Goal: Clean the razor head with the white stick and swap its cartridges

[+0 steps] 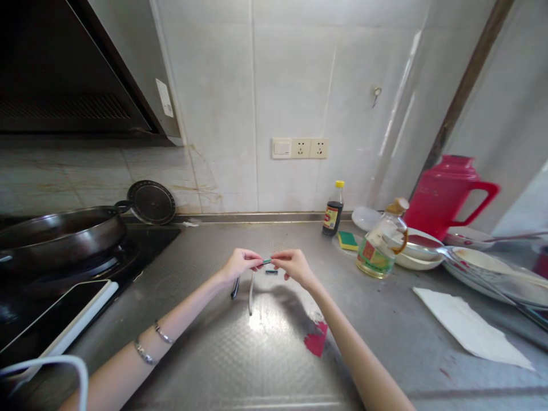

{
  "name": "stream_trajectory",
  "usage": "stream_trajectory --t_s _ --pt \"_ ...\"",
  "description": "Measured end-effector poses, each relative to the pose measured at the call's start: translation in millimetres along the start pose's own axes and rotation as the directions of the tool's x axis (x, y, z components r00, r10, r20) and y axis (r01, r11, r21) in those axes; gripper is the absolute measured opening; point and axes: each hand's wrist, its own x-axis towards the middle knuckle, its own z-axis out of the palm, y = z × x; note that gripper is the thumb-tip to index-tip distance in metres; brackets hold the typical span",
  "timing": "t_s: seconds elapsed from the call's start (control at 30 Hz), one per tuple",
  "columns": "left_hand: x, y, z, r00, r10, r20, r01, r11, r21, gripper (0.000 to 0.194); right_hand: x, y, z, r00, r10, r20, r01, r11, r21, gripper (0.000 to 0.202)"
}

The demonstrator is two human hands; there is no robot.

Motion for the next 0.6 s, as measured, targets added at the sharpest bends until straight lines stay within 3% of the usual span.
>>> stream_trajectory --t_s 0.17,0.33,0.43,0.6 --pt "10.9 -7.2 -1.7 0.994 0.101 0.046 -0.11 0.958 0.264 0.038 8.5 10.8 -9.0 1.0 0.02 -0.021 -0.021 1.0 -0.018 0.031" --pt "16.8 -16.4 2.5 0.976 0.173 0.131 -0.214 0.656 0.724 0.061 20.1 29.7 -15.1 0.997 0.052 -0.05 -0.055 0.997 -0.046 0.026" --pt "19.6 -24.7 7.0 0.975 0.142 0.17 -0.22 0.555 0.802 0.064 24.9 39.5 -14.6 0.998 0.061 -0.03 -0.063 0.996 -0.069 0.025" --pt "23.2 -35.2 10.5 0.978 0.144 0.15 -0.205 0.544 0.814 0.062 31.7 50.2 -11.6 0.997 0.077 -0.003 -0.077 0.992 -0.096 0.025"
